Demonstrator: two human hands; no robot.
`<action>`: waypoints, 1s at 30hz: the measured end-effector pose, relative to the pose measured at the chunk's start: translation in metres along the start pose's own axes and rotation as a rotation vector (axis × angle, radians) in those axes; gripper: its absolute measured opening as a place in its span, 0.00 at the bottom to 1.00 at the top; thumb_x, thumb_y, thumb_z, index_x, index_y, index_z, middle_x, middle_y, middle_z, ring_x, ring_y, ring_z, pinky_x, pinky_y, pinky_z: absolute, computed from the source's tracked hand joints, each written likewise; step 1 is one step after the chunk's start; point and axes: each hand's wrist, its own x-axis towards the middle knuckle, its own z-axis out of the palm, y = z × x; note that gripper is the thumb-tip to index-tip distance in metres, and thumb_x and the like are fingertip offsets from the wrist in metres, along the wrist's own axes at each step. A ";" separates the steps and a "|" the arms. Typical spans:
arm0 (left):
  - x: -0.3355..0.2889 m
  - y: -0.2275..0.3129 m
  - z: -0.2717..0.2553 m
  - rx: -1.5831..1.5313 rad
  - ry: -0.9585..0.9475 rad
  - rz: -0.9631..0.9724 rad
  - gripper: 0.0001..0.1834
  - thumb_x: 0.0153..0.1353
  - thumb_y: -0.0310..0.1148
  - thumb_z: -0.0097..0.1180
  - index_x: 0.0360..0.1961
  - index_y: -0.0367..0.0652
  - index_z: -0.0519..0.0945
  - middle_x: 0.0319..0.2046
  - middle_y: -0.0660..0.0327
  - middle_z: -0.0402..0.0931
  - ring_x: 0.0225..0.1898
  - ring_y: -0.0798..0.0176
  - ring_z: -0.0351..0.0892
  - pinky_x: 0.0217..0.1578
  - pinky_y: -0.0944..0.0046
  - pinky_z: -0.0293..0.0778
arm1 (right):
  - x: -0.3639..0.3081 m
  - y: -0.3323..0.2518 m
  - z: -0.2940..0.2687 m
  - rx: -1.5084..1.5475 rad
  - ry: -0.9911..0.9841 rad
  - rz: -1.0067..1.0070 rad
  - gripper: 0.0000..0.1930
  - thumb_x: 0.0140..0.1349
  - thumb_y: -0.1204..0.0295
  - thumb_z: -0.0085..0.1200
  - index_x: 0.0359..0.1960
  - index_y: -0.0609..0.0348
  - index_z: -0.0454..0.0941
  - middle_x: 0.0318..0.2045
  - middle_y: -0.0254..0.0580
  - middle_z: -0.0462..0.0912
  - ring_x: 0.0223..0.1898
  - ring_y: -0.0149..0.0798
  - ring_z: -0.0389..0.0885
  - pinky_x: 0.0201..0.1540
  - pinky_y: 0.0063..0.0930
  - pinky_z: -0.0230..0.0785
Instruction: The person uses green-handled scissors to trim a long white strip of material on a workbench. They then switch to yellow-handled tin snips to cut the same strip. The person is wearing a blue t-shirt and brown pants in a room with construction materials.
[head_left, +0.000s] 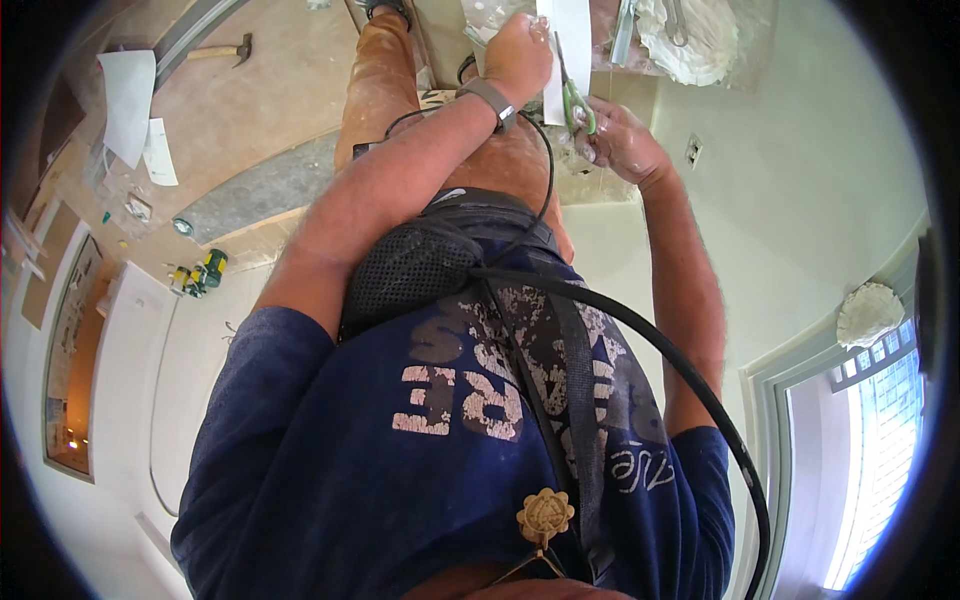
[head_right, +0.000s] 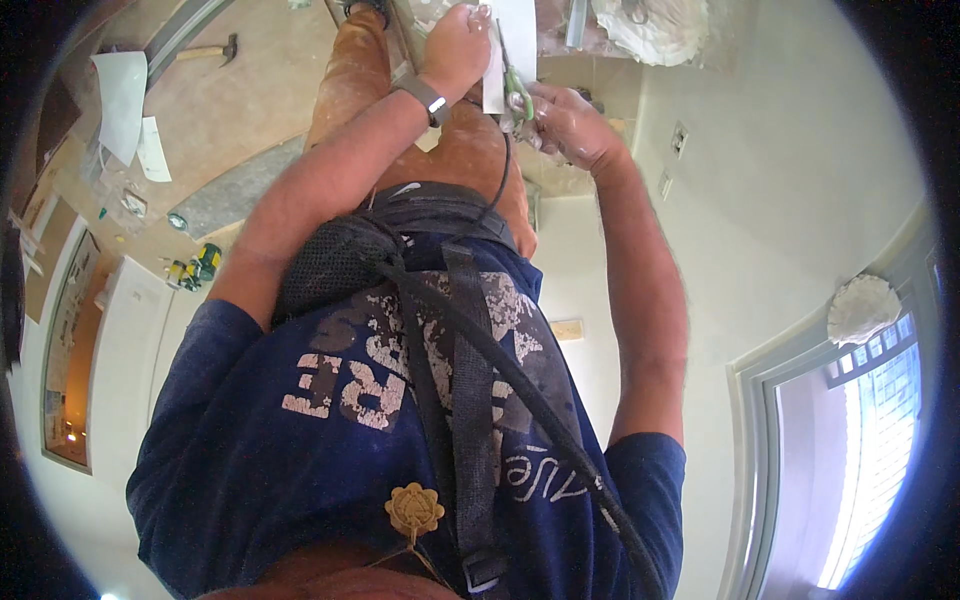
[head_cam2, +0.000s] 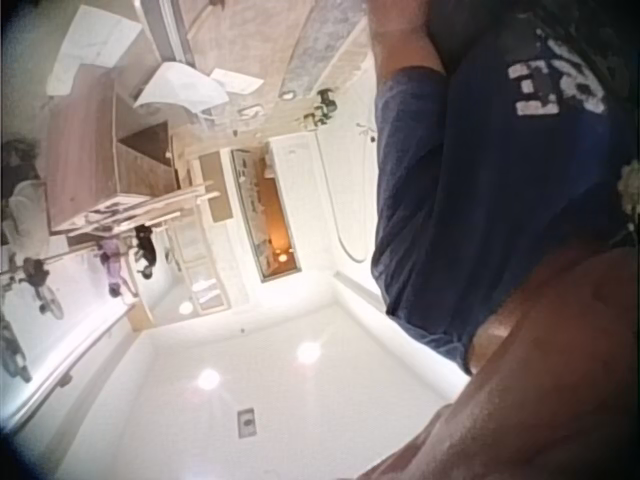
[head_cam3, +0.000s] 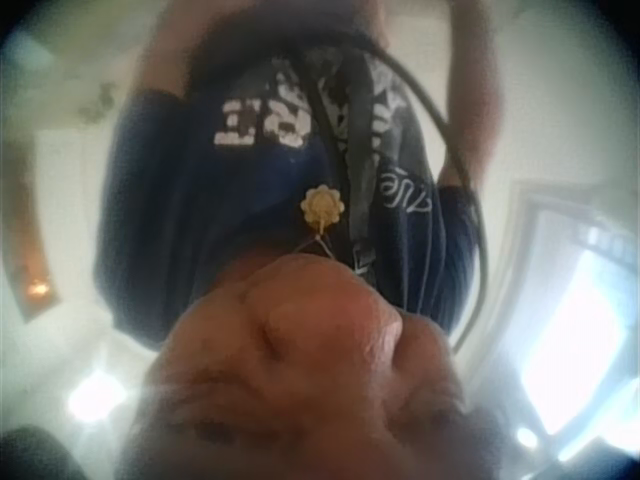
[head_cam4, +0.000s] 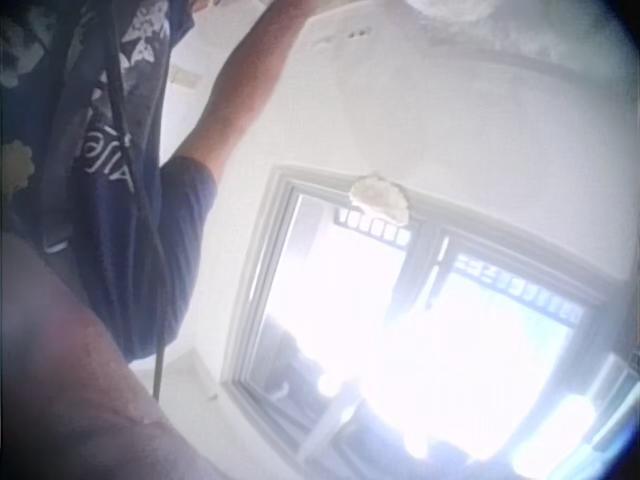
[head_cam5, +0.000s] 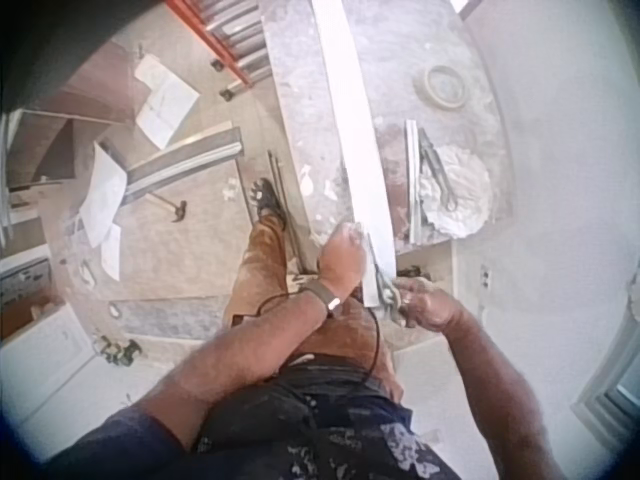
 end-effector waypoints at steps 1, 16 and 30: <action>0.000 0.003 0.000 -0.022 -0.001 0.003 0.13 0.55 0.37 0.40 0.29 0.35 0.70 0.26 0.43 0.72 0.32 0.41 0.71 0.34 0.51 0.66 | 0.000 0.004 0.000 0.025 0.005 -0.028 0.18 0.57 0.64 0.40 0.44 0.65 0.66 0.18 0.32 0.67 0.17 0.23 0.60 0.15 0.15 0.49; -0.002 0.003 0.001 -0.033 0.019 0.037 0.12 0.54 0.34 0.41 0.30 0.35 0.70 0.27 0.43 0.72 0.32 0.41 0.71 0.34 0.52 0.66 | 0.007 0.008 0.019 0.005 0.137 -0.098 0.17 0.57 0.64 0.43 0.42 0.64 0.69 0.15 0.25 0.63 0.14 0.19 0.55 0.15 0.13 0.44; -0.006 0.002 0.003 -0.066 0.026 0.047 0.12 0.54 0.34 0.41 0.30 0.36 0.71 0.26 0.44 0.72 0.31 0.42 0.71 0.34 0.53 0.66 | 0.007 0.011 0.027 0.100 0.154 -0.106 0.17 0.57 0.60 0.42 0.39 0.61 0.67 0.16 0.27 0.65 0.16 0.21 0.58 0.17 0.14 0.46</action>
